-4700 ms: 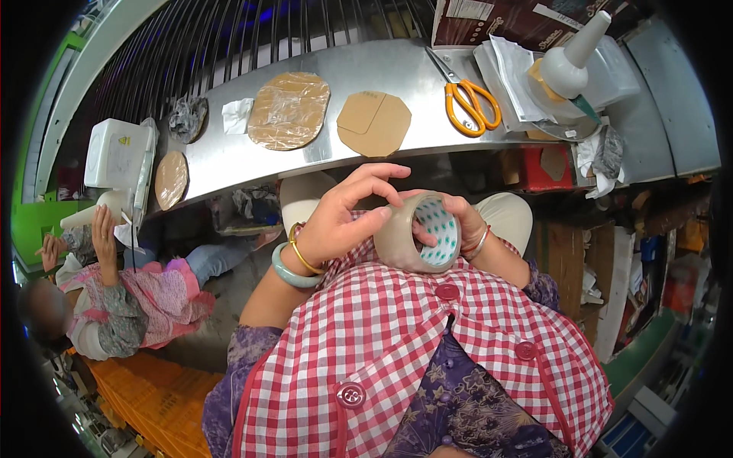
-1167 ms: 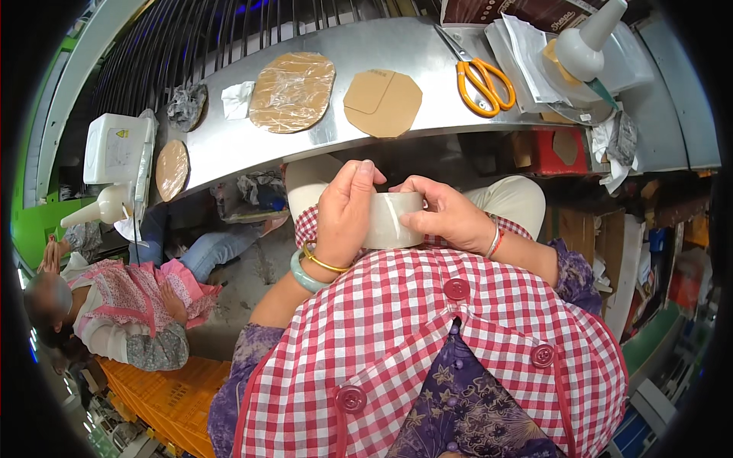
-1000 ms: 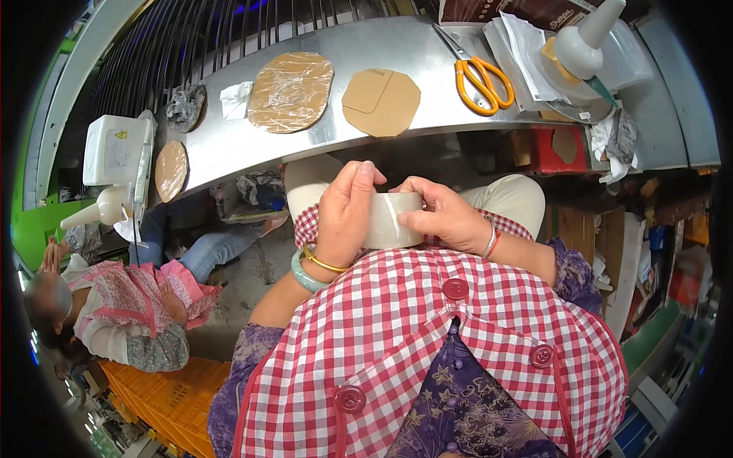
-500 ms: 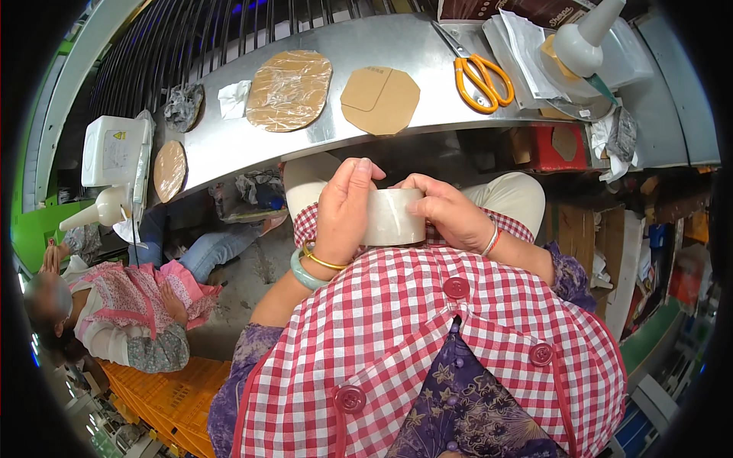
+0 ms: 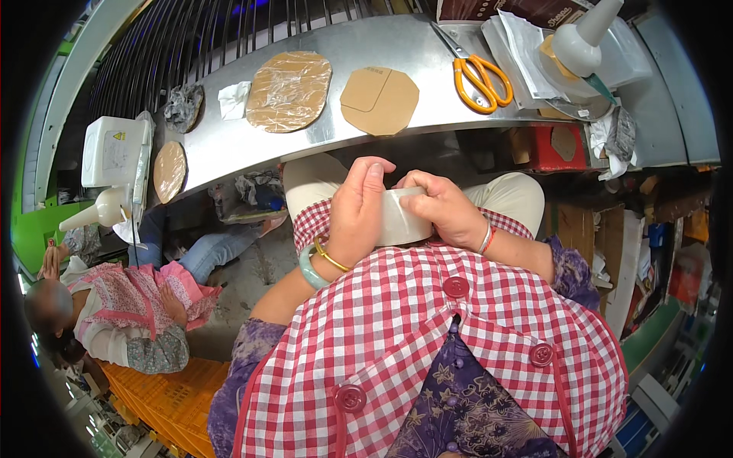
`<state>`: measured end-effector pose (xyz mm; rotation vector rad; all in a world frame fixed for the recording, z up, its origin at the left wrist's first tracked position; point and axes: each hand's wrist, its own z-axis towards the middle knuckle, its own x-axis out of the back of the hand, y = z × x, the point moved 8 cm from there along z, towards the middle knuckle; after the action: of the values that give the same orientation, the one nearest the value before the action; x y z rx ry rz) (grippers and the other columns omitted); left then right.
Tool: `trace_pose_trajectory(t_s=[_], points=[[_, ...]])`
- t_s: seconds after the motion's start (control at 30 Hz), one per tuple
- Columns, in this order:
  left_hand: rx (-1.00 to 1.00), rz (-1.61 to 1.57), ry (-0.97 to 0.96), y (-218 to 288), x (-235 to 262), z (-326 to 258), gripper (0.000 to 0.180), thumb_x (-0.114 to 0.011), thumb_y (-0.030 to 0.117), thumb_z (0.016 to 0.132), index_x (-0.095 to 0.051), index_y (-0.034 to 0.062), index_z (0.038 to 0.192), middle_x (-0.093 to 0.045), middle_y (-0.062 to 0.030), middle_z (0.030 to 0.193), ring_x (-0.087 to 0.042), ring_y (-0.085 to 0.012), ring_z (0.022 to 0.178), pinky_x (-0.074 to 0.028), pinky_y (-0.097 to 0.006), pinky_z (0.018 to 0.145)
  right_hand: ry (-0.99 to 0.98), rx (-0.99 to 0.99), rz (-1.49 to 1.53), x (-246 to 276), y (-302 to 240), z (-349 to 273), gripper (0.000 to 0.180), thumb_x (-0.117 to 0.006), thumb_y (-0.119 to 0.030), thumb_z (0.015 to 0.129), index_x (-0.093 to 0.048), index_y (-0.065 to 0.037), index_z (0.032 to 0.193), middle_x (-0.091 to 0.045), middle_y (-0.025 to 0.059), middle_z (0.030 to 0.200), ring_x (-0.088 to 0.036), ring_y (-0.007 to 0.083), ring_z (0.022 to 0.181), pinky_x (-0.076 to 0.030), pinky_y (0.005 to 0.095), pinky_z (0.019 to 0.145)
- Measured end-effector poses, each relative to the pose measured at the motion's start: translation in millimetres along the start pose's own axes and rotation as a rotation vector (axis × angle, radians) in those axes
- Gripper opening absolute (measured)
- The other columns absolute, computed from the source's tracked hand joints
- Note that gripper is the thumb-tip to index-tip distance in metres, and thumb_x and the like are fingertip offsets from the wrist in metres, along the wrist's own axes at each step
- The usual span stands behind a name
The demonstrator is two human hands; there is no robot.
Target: The person wraps small, flat cardboard items with clear packing tape. They use scissors to cut the tape and a cloth to smooth the surface. The wrapped items are placed on a metal workbench next to a conveyor belt.
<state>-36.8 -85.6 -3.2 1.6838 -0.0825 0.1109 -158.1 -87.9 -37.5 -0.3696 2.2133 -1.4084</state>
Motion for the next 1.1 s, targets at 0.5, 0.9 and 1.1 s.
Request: trace_pose_trajectory(t_s=[0.5, 0.9, 1.1], points=[[0.018, -0.019, 0.005, -1.8, 2.4, 3.9, 0.023, -0.041, 0.019, 0.098, -0.056, 0.0042, 0.106, -0.051, -0.0025, 0.067, -0.048, -0.0085, 0.062, -0.041, -0.026, 0.057, -0.081, -0.085, 0.255, -3.3, -4.7, -0.9, 0.016, -0.053, -0.02, 0.086, -0.056, -0.005, 0.087, -0.051, -0.0012, 0.08, -0.047, 0.0065, 0.072, -0.041, 0.0227, 0.063], [-0.024, 0.072, 0.016, -0.2, -4.5, 4.6, 0.023, -0.04, 0.018, 0.098, -0.055, 0.0048, 0.109, -0.055, -0.006, 0.071, -0.051, -0.0113, 0.064, -0.043, -0.027, 0.059, 0.031, -0.069, 0.091, 2.1, 0.4, 1.8, 0.013, -0.056, -0.016, 0.083, -0.056, -0.004, 0.087, -0.05, -0.001, 0.081, -0.046, 0.0066, 0.075, -0.04, 0.0232, 0.065], [0.042, -0.02, 0.022, -7.0, 0.6, 4.1, 0.023, -0.041, 0.018, 0.098, -0.055, 0.0048, 0.11, -0.052, -0.002, 0.069, -0.047, -0.0078, 0.062, -0.041, -0.025, 0.058, -0.096, -0.068, 0.176, 1.5, 3.8, 0.2, 0.017, -0.058, -0.015, 0.079, -0.056, -0.004, 0.091, -0.05, 0.0002, 0.085, -0.048, 0.0075, 0.077, -0.04, 0.023, 0.067]])
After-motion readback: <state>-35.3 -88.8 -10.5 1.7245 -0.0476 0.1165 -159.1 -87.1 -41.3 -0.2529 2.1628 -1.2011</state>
